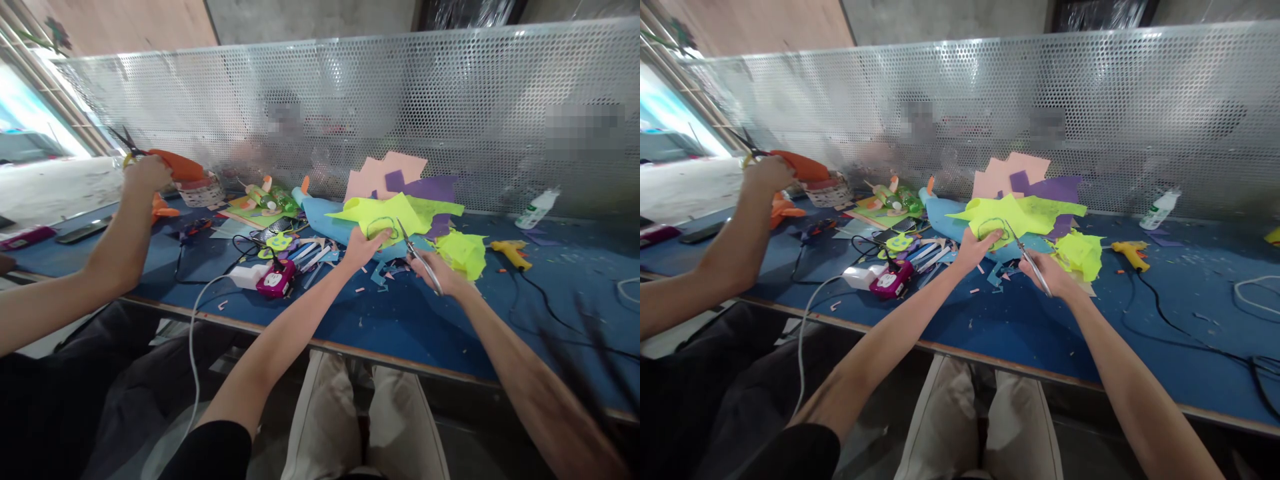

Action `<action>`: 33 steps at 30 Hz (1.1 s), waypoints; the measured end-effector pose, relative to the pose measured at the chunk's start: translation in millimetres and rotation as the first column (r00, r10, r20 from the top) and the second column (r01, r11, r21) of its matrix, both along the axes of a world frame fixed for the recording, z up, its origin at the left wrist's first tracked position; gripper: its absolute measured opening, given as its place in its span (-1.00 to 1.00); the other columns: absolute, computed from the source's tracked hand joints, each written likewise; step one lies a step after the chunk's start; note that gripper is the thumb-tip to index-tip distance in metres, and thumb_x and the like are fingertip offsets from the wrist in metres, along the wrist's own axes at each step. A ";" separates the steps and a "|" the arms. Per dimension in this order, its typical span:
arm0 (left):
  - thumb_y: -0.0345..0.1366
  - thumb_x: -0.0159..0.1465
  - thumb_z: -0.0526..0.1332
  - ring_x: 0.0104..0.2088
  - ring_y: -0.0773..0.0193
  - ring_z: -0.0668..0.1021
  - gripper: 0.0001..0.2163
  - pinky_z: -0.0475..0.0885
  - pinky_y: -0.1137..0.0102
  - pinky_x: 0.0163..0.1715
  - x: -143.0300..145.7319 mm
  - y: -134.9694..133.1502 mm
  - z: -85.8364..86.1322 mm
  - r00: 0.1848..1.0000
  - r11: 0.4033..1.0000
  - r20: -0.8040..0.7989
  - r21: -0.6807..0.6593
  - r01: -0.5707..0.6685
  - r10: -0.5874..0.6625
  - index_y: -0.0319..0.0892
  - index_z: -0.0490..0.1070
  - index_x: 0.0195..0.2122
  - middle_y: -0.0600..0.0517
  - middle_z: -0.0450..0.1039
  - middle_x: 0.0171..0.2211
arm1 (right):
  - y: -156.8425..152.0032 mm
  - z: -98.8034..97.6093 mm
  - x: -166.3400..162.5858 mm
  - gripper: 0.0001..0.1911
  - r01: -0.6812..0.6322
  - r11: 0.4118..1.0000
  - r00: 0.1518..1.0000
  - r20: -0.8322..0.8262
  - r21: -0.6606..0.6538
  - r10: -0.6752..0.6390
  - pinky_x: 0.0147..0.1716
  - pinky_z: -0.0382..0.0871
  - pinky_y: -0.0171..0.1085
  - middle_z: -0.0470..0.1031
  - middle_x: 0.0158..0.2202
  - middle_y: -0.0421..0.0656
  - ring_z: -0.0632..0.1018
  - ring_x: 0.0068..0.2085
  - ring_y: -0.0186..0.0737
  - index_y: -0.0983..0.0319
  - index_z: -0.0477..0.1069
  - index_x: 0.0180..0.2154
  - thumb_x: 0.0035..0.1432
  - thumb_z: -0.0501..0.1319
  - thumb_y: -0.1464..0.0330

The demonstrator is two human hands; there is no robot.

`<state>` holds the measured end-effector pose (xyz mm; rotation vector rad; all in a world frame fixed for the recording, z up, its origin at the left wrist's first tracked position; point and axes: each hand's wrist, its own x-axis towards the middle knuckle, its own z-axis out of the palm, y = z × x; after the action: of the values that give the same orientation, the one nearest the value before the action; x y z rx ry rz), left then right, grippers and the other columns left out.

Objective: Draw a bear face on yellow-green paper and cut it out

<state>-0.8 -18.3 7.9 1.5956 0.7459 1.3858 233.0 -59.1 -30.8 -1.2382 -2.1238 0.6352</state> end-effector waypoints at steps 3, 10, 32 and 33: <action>0.01 0.23 0.41 -0.49 0.20 0.65 -0.63 0.50 0.42 -0.60 0.6 -2.6 1.3 0.999 0.999 -0.018 -0.035 0.040 -0.041 -0.27 0.56 -0.25 -0.08 0.62 -0.40 | 0.9 -1.7 -0.7 -0.56 0.006 1.000 1.000 -0.003 0.003 -0.006 -0.38 0.39 -0.18 0.41 -0.40 -0.15 0.46 -0.39 -0.14 0.16 0.32 -0.29 0.38 0.07 -0.07; -0.01 0.25 0.37 -0.43 0.20 0.66 -0.65 0.49 0.45 -0.59 0.5 -2.9 2.3 0.999 0.999 0.014 -0.008 0.047 -0.046 -0.26 0.56 -0.24 -0.04 0.61 -0.39 | -1.6 -0.7 -5.1 -0.46 0.095 0.995 0.995 -0.035 0.021 -0.094 -0.51 0.24 -0.24 0.31 -0.53 -0.19 0.38 -0.49 -0.19 0.17 0.24 -0.42 0.37 0.05 -0.12; 0.05 0.21 0.40 -0.51 0.33 0.51 -0.61 0.43 0.44 -0.51 1.7 4.9 -5.0 0.993 0.992 -0.034 0.048 0.119 -0.117 -0.25 0.50 -0.36 0.01 0.50 -0.48 | -12.1 11.8 -13.2 -0.44 0.062 0.998 0.998 -0.009 0.033 -0.061 -0.44 0.25 -0.21 0.35 -0.47 -0.15 0.40 -0.43 -0.17 0.18 0.24 -0.37 0.42 -0.07 -0.13; 0.06 0.21 0.40 -0.50 0.33 0.51 -0.60 0.44 0.45 -0.52 2.2 5.6 -5.6 0.993 0.992 -0.029 0.043 0.115 -0.113 -0.24 0.50 -0.35 0.01 0.50 -0.47 | -12.2 11.7 -13.4 -0.43 0.073 0.997 0.997 -0.017 0.031 -0.072 -0.45 0.24 -0.22 0.34 -0.49 -0.15 0.40 -0.45 -0.18 0.18 0.24 -0.39 0.42 -0.07 -0.14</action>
<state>1.3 -12.8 2.3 1.6685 0.6332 1.3091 219.6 -71.3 -19.1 -1.2823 -2.0580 0.5763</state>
